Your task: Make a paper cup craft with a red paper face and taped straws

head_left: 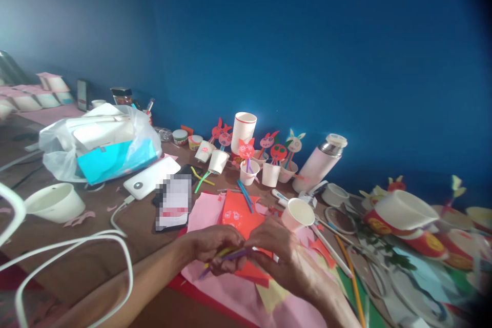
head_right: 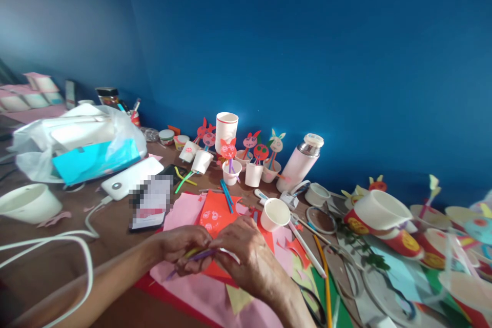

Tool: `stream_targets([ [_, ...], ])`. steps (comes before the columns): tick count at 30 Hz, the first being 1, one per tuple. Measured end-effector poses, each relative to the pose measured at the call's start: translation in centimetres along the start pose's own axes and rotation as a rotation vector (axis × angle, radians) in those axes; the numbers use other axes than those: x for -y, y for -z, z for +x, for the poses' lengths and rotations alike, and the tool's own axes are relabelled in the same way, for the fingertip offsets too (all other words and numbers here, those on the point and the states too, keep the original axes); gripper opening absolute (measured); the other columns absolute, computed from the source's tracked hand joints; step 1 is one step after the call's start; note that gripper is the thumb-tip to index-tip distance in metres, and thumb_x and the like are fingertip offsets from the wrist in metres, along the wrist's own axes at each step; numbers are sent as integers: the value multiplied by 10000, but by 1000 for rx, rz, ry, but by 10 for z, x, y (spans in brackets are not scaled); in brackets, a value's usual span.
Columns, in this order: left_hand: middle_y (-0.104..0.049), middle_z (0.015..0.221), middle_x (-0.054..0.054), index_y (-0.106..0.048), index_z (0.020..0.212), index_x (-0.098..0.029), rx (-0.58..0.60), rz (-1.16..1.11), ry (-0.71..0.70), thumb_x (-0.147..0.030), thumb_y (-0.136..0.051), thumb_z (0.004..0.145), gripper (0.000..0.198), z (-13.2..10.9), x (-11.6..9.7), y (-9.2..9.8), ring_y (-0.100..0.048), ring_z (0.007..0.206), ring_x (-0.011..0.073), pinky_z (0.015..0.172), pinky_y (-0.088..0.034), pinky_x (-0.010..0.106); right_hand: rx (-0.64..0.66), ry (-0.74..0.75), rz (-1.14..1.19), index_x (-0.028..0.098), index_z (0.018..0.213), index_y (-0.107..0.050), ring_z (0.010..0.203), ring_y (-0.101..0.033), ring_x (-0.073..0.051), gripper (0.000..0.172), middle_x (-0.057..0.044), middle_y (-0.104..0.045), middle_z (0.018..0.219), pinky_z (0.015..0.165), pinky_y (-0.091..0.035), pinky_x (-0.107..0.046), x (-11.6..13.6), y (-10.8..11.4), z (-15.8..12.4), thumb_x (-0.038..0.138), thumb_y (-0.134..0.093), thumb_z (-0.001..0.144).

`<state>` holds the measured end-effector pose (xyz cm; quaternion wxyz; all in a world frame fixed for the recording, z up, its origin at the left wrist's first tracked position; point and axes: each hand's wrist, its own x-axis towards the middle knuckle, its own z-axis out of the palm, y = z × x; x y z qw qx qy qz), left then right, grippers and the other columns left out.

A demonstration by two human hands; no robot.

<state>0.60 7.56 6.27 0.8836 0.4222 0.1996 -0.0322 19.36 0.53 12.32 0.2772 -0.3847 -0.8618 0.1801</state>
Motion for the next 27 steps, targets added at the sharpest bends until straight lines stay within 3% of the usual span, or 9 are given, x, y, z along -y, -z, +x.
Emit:
stream_targets([
  [5,-553,426,44,-647,644,-76,-76,36,-12,-293,-460,636,286,0,-1,0,-424,257,116,256,-333,208,-30,34,-13,235,954,-645,791,-579,-165,166,-29,-659,841,794,-412,-350,-1,-1,-1,137,-570,843],
  [8,-562,427,50,-651,641,-74,-65,36,-14,-300,-464,646,294,-1,0,0,-447,268,123,278,-368,218,-19,30,-20,237,960,-639,794,-582,-157,157,-26,-659,851,813,-407,-343,-1,-2,-2,153,-555,858],
  [14,-464,335,23,-625,585,-91,45,-47,50,-285,-450,626,265,0,1,2,-308,208,102,216,-237,191,-23,57,-67,236,969,-624,783,-570,-158,139,-21,-655,836,803,-406,-326,4,-1,-3,196,-524,882],
  [19,-465,330,30,-630,585,-99,117,-71,105,-301,-445,631,278,2,4,7,-293,198,107,204,-238,198,11,56,-163,205,916,-620,754,-544,-170,131,-32,-635,781,757,-406,-323,10,-1,-4,199,-491,896],
  [23,-516,357,58,-648,610,-79,104,-32,76,-325,-452,650,317,6,9,13,-374,226,135,218,-276,219,48,43,-205,205,899,-599,789,-524,-179,133,-37,-613,799,720,-396,-314,10,-4,-6,190,-467,908],
  [27,-523,372,42,-647,604,-78,51,100,-55,-303,-476,697,297,2,3,8,-407,260,125,250,-288,205,57,32,-239,202,917,-582,786,-510,-179,137,-30,-593,795,722,-390,-321,8,-6,-8,157,-453,908],
])
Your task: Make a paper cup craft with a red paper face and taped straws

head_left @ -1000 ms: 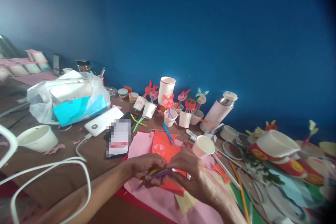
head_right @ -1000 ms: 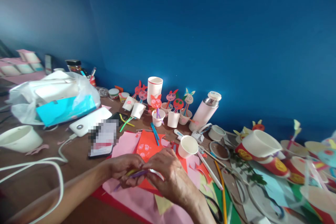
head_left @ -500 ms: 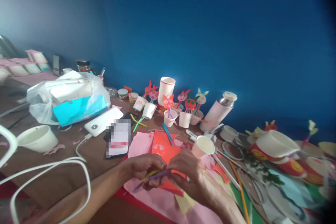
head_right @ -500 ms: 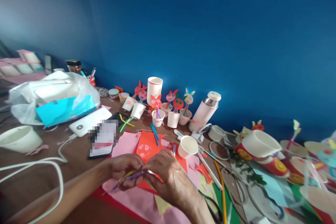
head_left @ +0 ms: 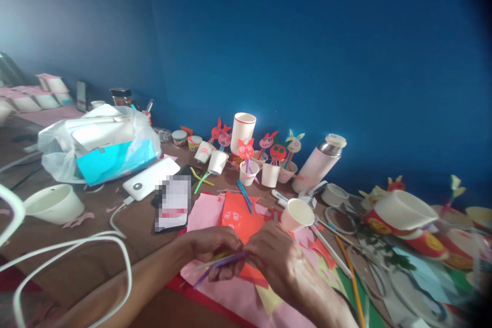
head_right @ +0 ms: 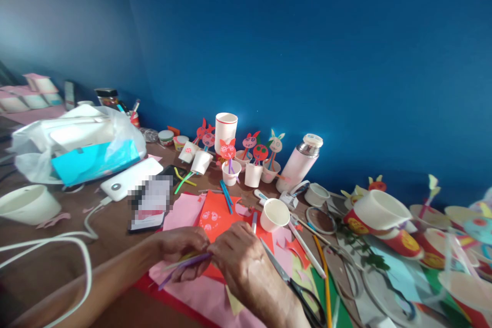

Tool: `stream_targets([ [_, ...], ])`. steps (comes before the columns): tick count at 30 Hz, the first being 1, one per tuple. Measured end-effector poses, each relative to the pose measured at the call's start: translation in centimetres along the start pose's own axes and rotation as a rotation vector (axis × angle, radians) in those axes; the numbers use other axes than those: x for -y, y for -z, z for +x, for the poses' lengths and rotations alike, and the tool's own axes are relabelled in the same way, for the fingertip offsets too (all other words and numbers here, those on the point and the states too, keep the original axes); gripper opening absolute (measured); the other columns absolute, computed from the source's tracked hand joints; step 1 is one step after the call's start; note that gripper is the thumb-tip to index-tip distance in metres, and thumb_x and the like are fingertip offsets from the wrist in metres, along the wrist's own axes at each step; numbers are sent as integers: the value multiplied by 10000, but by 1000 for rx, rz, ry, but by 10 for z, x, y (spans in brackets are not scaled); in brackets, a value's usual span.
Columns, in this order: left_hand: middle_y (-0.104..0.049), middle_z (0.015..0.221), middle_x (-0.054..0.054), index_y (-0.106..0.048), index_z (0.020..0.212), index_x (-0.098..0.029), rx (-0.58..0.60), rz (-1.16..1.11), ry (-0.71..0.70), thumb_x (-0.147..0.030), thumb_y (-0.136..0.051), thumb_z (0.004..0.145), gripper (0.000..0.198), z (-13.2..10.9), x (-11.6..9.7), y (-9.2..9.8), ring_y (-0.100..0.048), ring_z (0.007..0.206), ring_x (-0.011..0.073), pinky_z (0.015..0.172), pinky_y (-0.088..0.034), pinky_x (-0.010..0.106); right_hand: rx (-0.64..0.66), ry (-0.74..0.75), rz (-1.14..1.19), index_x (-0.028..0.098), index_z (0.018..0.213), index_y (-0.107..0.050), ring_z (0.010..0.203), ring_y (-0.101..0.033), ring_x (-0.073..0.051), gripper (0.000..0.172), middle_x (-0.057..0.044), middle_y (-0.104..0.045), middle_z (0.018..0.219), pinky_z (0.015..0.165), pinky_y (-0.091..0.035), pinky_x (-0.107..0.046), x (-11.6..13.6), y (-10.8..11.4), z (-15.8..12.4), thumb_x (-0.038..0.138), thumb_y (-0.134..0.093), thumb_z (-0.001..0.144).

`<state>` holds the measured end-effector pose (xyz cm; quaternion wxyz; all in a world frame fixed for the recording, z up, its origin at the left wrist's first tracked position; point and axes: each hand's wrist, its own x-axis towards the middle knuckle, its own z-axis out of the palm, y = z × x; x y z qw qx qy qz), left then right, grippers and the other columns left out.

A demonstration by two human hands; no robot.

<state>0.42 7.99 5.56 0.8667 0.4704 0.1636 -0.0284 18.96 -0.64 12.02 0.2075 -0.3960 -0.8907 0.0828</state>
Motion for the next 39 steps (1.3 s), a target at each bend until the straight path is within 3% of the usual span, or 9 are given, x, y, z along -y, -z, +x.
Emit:
stream_targets([
  [6,-554,454,32,-641,652,-100,-153,282,-88,-503,-387,850,516,-14,-21,-17,-471,348,114,392,-389,223,-39,-50,-30,212,875,-572,762,-496,-176,159,-19,-577,786,708,-376,-323,-3,-1,1,184,-423,923],
  [9,-547,488,24,-596,602,-126,-387,476,-81,-518,-297,884,568,-15,-24,-21,-501,419,119,463,-401,226,-59,-47,-48,202,860,-567,757,-499,-177,167,-26,-583,788,705,-375,-320,-5,-1,1,154,-416,915],
  [12,-591,639,18,-588,675,-152,-668,722,-234,-452,-360,886,432,-13,-25,-25,-555,609,139,598,-422,226,-83,-69,-68,198,862,-566,751,-502,-176,177,-25,-585,776,720,-375,-322,-6,2,1,118,-413,901],
  [14,-616,804,27,-600,802,-166,-774,837,-369,-400,-406,881,313,-14,-26,-29,-563,760,157,698,-425,237,-66,-99,-86,195,823,-565,740,-506,-175,188,-24,-583,755,731,-376,-324,-6,5,3,119,-412,901],
  [17,-600,994,75,-579,969,-161,-781,1023,-562,-364,-517,835,252,-13,-24,-35,-535,915,191,815,-408,277,-42,-130,-123,185,767,-564,713,-515,-173,207,-30,-592,732,723,-381,-319,-4,11,6,116,-418,897],
  [19,-598,998,102,-579,978,-147,-746,1190,-648,-334,-575,797,259,-11,-20,-37,-517,927,213,835,-396,312,-58,-137,-138,179,791,-577,711,-525,-176,191,-37,-607,738,717,-385,-318,-3,13,8,116,-428,893],
  [25,-605,879,99,-596,918,-146,-778,1478,-613,-200,-453,849,168,-3,-9,-37,-491,847,223,780,-372,349,-24,-173,-189,182,769,-578,729,-549,-180,201,-38,-609,724,777,-376,-339,-3,13,8,117,-434,892],
  [32,-587,740,71,-582,808,-164,-737,1423,-582,-172,-382,868,209,-3,-15,-40,-496,714,184,673,-364,300,-76,-172,-186,202,809,-597,724,-559,-181,201,-32,-612,708,756,-378,-330,-7,5,6,124,-432,895],
  [39,-577,711,52,-609,760,-165,-825,1242,-560,-231,-417,882,238,2,-9,-36,-504,682,157,638,-372,260,-180,-189,-125,199,913,-617,755,-582,-192,174,-55,-649,776,784,-418,-350,-12,-1,4,160,-448,897],
])
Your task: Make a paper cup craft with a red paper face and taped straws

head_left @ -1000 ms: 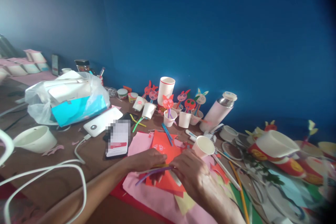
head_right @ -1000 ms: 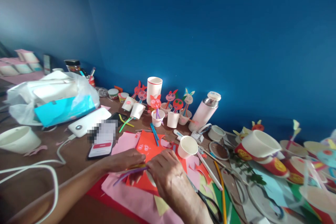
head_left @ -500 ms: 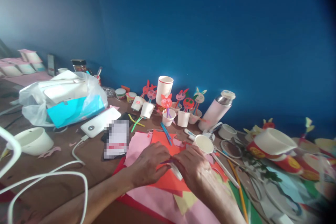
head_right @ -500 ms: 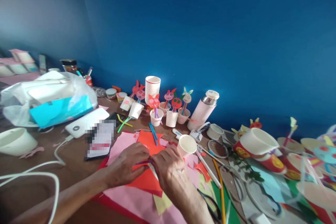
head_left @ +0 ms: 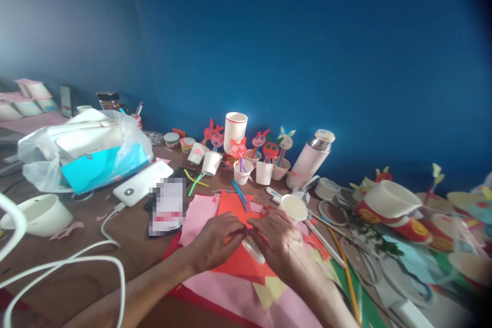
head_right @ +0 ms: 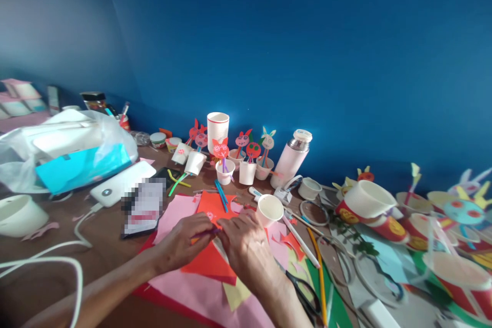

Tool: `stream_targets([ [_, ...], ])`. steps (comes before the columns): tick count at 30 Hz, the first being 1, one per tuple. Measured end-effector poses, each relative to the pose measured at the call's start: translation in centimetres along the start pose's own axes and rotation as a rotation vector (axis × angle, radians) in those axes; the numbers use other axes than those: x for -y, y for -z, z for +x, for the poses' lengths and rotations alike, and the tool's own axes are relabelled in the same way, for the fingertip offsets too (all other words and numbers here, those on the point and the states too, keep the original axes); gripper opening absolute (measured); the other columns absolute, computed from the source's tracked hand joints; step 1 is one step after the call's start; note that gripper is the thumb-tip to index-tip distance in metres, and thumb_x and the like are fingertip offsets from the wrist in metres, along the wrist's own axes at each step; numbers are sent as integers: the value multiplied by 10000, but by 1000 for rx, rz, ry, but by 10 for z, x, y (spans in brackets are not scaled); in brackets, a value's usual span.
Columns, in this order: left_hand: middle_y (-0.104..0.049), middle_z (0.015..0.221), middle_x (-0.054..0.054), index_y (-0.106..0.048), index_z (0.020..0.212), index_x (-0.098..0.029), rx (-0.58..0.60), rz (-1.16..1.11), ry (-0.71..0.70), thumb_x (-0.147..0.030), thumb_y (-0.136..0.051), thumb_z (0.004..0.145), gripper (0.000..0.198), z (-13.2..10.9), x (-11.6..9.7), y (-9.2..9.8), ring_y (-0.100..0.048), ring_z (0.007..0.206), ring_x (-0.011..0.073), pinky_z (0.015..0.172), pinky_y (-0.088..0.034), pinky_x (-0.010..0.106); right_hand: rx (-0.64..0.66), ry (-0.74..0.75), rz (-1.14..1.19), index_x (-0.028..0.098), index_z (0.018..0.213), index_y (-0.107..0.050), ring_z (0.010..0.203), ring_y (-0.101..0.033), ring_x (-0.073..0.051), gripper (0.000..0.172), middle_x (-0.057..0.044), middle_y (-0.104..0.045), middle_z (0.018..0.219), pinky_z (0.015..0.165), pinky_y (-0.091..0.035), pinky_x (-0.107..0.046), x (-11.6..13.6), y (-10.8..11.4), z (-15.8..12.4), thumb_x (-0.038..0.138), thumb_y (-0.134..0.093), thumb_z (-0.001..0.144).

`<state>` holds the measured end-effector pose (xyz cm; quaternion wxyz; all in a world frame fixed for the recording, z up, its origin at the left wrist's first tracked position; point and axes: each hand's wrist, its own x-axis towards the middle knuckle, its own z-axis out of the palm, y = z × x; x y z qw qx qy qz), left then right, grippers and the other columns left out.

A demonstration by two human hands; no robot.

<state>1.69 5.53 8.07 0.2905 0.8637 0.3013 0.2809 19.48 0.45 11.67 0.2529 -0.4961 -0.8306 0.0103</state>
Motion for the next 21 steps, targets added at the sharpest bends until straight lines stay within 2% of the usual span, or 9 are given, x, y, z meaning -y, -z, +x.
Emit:
stream_targets([
  [5,-579,711,32,-633,760,-154,-11,-192,196,-359,-453,875,296,2,0,4,-504,658,137,616,-379,230,-61,-185,176,216,1103,-596,841,-620,-202,253,-55,-687,876,725,-474,-313,-11,-4,0,246,-495,873],
  [7,-574,695,22,-638,785,-139,-1,-326,273,-411,-464,862,331,3,1,7,-500,650,133,607,-386,223,-41,-265,262,211,1061,-618,834,-631,-193,238,-44,-695,878,725,-475,-303,-15,-4,1,268,-484,872],
  [10,-571,686,22,-638,823,-110,-15,-485,359,-443,-492,837,364,4,2,9,-501,650,136,590,-392,219,44,-364,388,205,891,-655,766,-635,-180,226,-26,-694,833,667,-469,-276,-17,-3,2,326,-464,881],
  [14,-552,636,11,-623,759,-108,-59,-536,378,-444,-505,831,363,6,2,9,-492,610,121,568,-388,211,87,-388,484,204,814,-648,701,-618,-154,289,-1,-674,774,626,-446,-251,-14,-3,3,415,-463,879],
  [17,-547,625,3,-602,746,-121,-82,-544,380,-454,-500,831,358,6,2,8,-507,580,115,555,-399,208,97,-370,479,196,770,-638,669,-600,-147,322,3,-646,721,589,-426,-240,-9,-6,4,461,-479,859],
  [21,-531,631,-9,-574,784,-134,-94,-573,427,-481,-497,824,358,6,2,5,-506,529,104,493,-395,199,29,-412,392,197,704,-594,683,-577,-153,247,9,-616,700,601,-416,-248,-3,-15,4,412,-546,818],
])
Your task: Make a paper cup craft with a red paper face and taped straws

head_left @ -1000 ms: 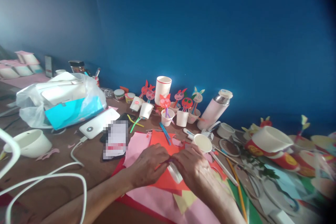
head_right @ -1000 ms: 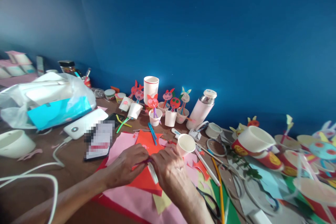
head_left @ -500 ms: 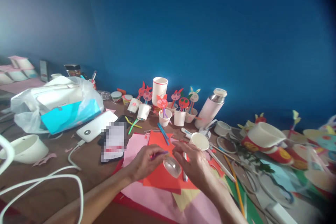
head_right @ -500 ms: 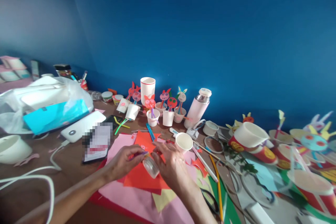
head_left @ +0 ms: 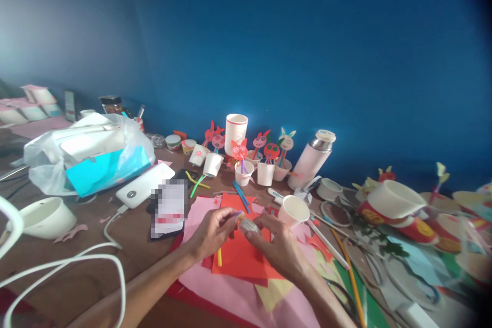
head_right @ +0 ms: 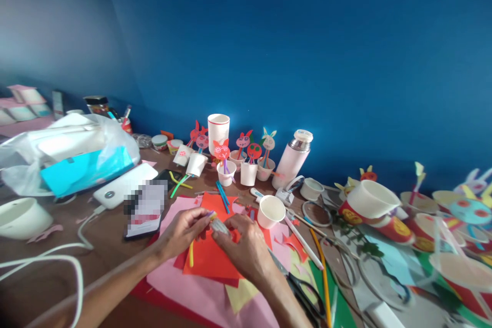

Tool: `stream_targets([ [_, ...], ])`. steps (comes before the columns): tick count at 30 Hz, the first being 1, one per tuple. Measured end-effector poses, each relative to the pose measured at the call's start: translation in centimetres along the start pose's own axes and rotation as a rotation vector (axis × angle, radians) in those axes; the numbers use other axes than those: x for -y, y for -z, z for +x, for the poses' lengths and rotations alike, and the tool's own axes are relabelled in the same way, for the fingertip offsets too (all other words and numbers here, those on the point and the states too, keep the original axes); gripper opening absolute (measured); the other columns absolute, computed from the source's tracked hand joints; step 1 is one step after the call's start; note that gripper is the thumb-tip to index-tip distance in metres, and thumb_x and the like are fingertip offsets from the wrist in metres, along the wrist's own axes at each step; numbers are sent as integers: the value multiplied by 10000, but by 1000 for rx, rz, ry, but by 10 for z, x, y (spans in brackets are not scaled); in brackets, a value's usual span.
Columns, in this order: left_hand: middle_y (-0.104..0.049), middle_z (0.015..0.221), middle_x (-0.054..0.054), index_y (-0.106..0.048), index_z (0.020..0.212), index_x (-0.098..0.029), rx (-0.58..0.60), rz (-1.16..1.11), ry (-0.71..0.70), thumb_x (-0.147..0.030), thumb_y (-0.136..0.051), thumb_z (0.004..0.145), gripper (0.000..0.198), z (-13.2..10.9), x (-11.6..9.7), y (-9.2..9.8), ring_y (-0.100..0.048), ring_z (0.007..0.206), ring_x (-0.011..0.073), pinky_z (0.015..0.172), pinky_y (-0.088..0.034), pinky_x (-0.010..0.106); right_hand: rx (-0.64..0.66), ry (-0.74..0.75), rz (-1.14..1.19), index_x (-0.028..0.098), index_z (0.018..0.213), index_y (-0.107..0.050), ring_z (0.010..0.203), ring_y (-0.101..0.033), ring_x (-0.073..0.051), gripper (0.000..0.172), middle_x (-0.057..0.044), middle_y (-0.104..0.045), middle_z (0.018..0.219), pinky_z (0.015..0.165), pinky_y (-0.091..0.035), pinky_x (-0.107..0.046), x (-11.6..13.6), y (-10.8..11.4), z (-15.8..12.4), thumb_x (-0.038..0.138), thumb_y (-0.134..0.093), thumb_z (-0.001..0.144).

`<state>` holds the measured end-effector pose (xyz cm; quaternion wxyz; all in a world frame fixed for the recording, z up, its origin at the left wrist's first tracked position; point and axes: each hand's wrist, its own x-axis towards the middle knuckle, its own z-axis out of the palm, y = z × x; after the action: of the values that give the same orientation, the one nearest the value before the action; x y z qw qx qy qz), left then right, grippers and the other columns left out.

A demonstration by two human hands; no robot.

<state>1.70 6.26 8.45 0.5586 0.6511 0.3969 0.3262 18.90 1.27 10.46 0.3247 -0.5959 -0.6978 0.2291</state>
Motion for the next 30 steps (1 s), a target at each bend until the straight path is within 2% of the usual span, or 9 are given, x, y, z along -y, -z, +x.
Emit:
stream_targets([
  [4,-480,599,-31,-551,782,-143,-3,-2,6,-488,-462,842,362,0,4,-1,-488,510,95,444,-372,181,-57,27,-13,199,684,-571,705,-560,-153,186,10,-611,705,656,-409,-263,-1,-8,0,339,-566,806],
  [8,-465,593,-38,-529,743,-149,-25,12,30,-496,-465,836,365,1,6,-2,-462,484,81,403,-344,162,-112,62,-100,198,638,-573,661,-534,-156,183,14,-591,632,659,-372,-279,2,-8,1,303,-582,787],
  [12,-479,611,-39,-541,764,-153,-29,5,51,-484,-479,830,344,1,8,-4,-448,490,72,400,-333,149,-162,95,-199,201,589,-534,672,-531,-157,216,31,-588,596,725,-325,-299,5,-7,0,290,-598,775],
  [20,-442,498,-52,-485,663,-161,-66,15,35,-493,-465,840,377,3,2,7,-391,427,64,389,-301,154,-115,75,-300,192,560,-468,661,-525,-149,276,35,-585,595,734,-283,-297,0,-3,-1,316,-578,780],
  [24,-477,526,-33,-507,681,-153,-47,-17,64,-506,-475,834,386,5,3,12,-412,435,68,386,-316,158,-128,81,-293,195,566,-459,640,-511,-145,284,40,-575,590,719,-285,-292,-3,-3,0,335,-568,788],
  [30,-530,594,-7,-551,764,-138,-16,-119,105,-514,-497,822,385,6,8,11,-437,453,68,380,-318,156,-79,86,-327,199,594,-488,653,-523,-157,280,26,-599,630,715,-303,-300,-11,-5,2,365,-566,805],
])
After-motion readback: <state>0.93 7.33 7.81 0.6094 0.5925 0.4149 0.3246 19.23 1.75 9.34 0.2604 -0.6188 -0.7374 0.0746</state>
